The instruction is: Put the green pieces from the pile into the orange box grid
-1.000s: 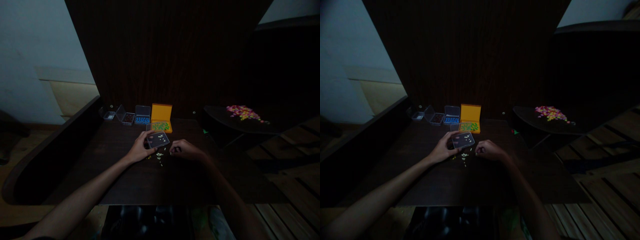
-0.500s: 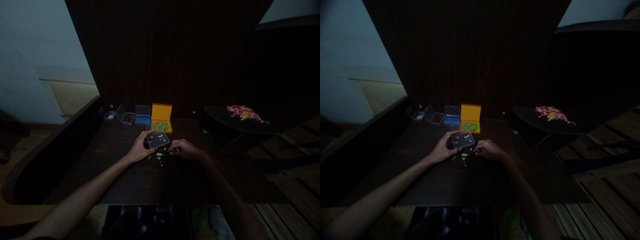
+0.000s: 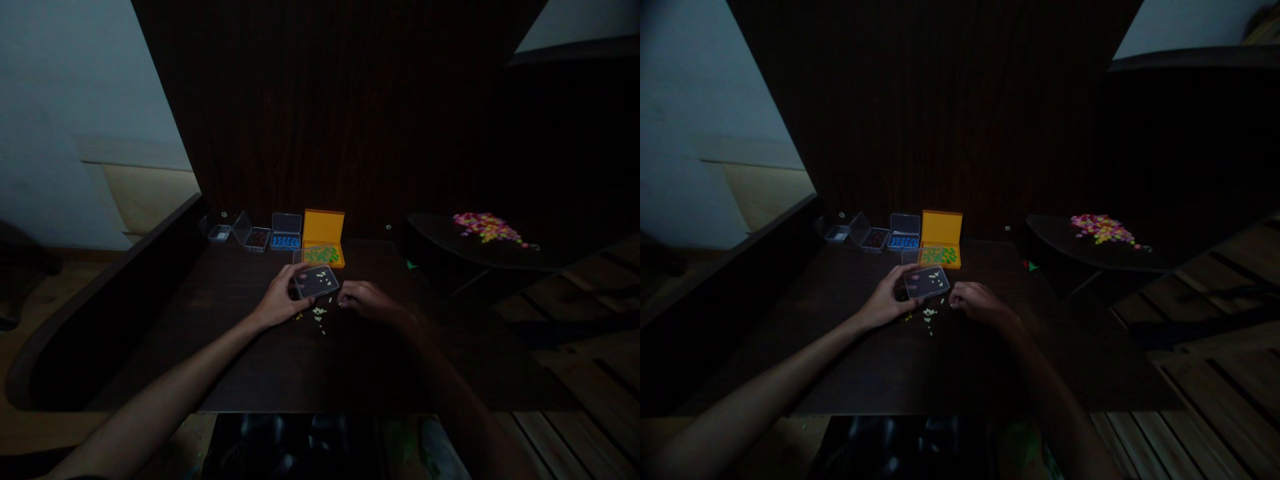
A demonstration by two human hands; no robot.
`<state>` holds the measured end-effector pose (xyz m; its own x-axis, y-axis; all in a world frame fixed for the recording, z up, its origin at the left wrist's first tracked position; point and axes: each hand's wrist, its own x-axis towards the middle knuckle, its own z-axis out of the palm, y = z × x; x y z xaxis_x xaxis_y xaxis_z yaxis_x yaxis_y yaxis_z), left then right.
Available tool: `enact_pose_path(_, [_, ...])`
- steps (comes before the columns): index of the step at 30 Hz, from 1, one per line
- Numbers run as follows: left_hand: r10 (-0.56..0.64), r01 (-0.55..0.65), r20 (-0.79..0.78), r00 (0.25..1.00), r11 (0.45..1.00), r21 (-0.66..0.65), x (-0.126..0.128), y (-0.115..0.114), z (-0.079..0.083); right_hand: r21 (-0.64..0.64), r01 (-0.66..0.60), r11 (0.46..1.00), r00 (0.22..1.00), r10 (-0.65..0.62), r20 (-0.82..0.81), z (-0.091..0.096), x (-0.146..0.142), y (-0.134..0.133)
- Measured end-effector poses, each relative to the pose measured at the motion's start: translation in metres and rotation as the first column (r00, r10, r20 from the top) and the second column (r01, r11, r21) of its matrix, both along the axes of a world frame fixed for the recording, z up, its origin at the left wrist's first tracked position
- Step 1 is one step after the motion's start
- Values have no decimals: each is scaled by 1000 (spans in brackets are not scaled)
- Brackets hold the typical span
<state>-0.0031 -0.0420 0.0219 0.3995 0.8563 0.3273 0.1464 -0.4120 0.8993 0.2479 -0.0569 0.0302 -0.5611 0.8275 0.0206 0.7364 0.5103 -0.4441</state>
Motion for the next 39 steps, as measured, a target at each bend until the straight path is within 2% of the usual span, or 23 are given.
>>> enact_pose_path(6, [-6,6,9,1000,1000,4,-1,2,-1,48,51,998,999,-52,6,0,4,0])
enact_pose_path(11, [-25,25,-1,1000,1000,14,0,1,0,110,76,991,981,-54,-187,15,11,2])
enact_pose_path(15, [-53,53,-11,999,998,20,3,-2,-2,181,88,980,958,-33,-286,23,-4,1])
enact_pose_path(17, [-61,62,-21,998,998,26,5,-4,-4,221,81,972,967,-23,-253,22,-16,1])
enact_pose_path(20, [-74,75,-36,997,996,40,9,-8,-5,269,86,959,994,-66,-85,17,-31,1])
enact_pose_path(22, [-84,86,-41,996,995,58,11,-11,-5,267,82,960,995,-92,27,15,-37,2])
enact_pose_path(25, [-97,100,-40,994,992,79,14,-14,-6,245,71,967,990,-98,101,17,-40,1])
enact_pose_path(30, [-96,101,-65,993,991,92,14,-15,-7,243,46,969,990,-76,117,20,-40,0])
enact_pose_path(36, [-105,108,-46,993,993,53,14,-13,-8,248,83,965,996,-83,-9,18,-28,2])
enact_pose_path(39, [-104,105,-26,994,994,31,13,-12,-8,257,80,963,997,-78,-18,17,-27,1])
